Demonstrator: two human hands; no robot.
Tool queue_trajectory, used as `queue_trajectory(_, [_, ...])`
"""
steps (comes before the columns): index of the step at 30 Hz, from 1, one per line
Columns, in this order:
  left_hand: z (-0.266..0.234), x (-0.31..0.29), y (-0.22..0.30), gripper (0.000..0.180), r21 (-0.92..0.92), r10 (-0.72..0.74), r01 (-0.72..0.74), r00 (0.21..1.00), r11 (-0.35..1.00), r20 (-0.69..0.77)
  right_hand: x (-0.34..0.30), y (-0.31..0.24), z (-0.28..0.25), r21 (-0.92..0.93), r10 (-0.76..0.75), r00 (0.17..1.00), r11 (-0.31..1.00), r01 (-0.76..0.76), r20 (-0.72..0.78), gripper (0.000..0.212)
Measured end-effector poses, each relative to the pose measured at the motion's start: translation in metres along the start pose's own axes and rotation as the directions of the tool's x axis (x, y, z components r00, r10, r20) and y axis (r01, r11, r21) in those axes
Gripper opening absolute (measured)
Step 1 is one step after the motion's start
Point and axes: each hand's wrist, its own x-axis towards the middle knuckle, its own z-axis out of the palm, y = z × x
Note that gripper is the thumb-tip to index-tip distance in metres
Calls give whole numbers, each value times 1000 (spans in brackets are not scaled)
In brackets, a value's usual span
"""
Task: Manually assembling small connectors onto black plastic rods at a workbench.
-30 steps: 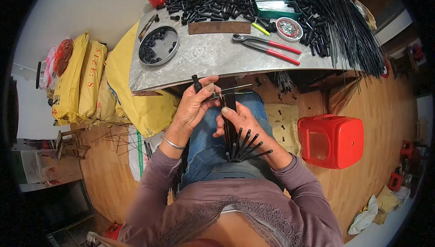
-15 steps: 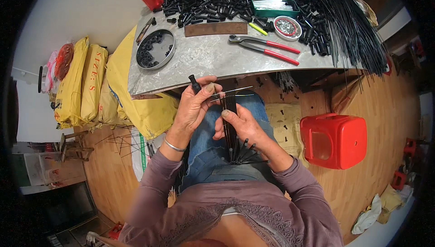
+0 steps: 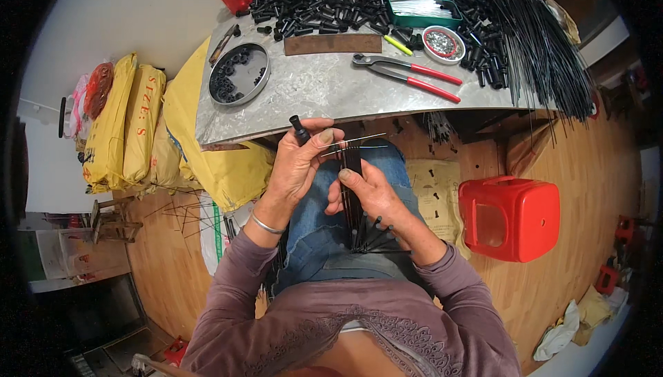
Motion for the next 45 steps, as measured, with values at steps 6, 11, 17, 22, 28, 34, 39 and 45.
queue_trajectory(6, [2,-3,9,21,69,-36,36,999,997,-6,1,6,4,77,-66,998,995,67,-23,25])
queue_trajectory(11, [4,-3,11,20,137,38,-42,999,990,27,-1,1,7,-288,-174,980,947,140,-97,26])
queue_trajectory(17, [1,-4,11,22,187,42,-48,998,981,38,-7,-1,13,-205,-182,974,967,153,-133,36])
queue_trajectory(22, [8,-7,15,48,210,17,-8,999,978,-39,-6,2,8,-316,-302,942,917,244,-149,24])
queue_trajectory(28, [4,-26,-2,33,446,0,36,997,895,-80,-7,-1,5,-151,-242,958,964,220,-152,20])
queue_trajectory(34, [9,-26,-8,26,354,68,-36,995,934,-79,-8,0,-4,-510,-491,867,768,388,-80,13])
queue_trajectory(39, [10,-27,-11,28,274,37,0,991,962,-130,-11,-16,-14,-629,-448,891,715,307,-74,19])
queue_trajectory(45, [16,-28,-18,27,213,14,11,993,977,-116,-5,-12,-31,-447,-245,969,872,200,-44,22])
